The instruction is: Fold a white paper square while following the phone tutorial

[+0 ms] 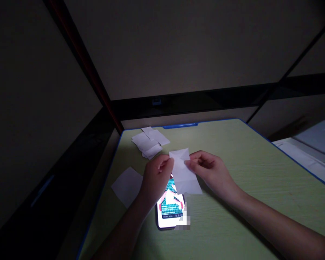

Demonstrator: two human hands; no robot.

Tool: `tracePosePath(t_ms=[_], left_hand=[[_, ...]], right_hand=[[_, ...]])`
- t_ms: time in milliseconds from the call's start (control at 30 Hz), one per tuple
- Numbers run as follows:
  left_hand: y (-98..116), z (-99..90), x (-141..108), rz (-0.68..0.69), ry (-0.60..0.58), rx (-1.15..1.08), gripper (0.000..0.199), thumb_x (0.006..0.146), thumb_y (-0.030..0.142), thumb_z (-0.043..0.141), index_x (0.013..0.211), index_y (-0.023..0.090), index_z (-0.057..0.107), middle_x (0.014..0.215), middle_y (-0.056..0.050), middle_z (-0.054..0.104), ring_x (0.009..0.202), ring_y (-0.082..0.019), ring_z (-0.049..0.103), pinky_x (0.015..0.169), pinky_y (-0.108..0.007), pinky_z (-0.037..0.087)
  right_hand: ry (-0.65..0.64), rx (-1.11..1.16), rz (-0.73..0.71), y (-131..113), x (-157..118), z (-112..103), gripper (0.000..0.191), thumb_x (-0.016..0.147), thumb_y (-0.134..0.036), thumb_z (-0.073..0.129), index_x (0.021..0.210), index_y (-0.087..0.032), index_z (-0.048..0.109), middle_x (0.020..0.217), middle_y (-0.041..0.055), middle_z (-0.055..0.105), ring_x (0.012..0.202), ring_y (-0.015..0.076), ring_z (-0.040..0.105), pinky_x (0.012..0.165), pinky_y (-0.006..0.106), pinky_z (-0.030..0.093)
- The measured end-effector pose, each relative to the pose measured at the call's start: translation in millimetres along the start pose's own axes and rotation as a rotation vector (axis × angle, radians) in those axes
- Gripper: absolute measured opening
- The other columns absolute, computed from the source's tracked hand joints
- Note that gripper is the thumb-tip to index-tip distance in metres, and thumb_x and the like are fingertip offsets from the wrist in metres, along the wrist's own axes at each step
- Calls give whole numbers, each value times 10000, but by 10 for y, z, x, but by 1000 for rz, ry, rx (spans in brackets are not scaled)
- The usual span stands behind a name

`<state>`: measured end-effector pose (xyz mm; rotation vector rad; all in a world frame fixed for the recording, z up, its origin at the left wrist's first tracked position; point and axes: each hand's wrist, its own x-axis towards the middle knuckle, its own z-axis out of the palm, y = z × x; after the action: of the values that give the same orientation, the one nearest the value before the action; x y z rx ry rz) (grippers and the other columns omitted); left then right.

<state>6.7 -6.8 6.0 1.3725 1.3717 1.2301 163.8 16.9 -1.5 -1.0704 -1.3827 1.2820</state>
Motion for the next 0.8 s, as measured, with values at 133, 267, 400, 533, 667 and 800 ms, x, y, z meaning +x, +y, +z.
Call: tracePosePath(t_ms=[133, 267, 400, 533, 667, 800], left_hand=[[7, -15, 13, -5, 8, 3, 217, 802, 298, 519, 636, 160, 535, 541, 41, 493, 497, -83, 474, 457, -176, 363], [1, -1, 25, -48, 27, -96, 99, 737, 254, 578, 718, 159, 559, 605, 24, 574, 548, -105, 544, 493, -188, 416], [-6, 15, 35, -85, 34, -163, 116, 685, 214, 616, 721, 171, 514, 585, 28, 586, 532, -108, 556, 508, -201, 433], [-36, 22, 25, -34, 62, -110, 115, 705, 225, 617, 744, 175, 520, 649, 8, 618, 591, -113, 575, 535, -199, 425], [-45, 16, 6, 15, 35, -107, 101, 744, 241, 600, 784, 181, 528, 674, 4, 620, 618, -117, 576, 540, -196, 414], [-35, 13, 3, 31, -4, -133, 72, 749, 210, 576, 808, 179, 548, 684, -3, 625, 634, -123, 580, 559, -203, 422]], right_hand=[[14, 23, -79, -1, -16, 22, 191, 689, -336, 712, 744, -186, 608, 559, -48, 513, 489, 98, 460, 456, 232, 384], [44, 26, -159, 10, -39, 30, 147, 713, -288, 701, 747, -200, 589, 598, -40, 527, 519, 98, 468, 470, 225, 396], [87, 0, -188, 13, -49, 28, 119, 730, -273, 682, 745, -208, 585, 592, -36, 521, 520, 103, 464, 463, 228, 392], [78, -28, -205, 22, -53, 31, 105, 736, -274, 675, 740, -207, 594, 610, -29, 525, 533, 109, 475, 468, 236, 395], [44, -46, -238, 43, -69, 29, 73, 749, -255, 675, 759, -207, 621, 649, -21, 542, 571, 114, 497, 493, 240, 407], [32, -38, -220, 36, -78, 36, 76, 736, -256, 685, 776, -210, 639, 654, -14, 575, 574, 118, 513, 492, 245, 422]])
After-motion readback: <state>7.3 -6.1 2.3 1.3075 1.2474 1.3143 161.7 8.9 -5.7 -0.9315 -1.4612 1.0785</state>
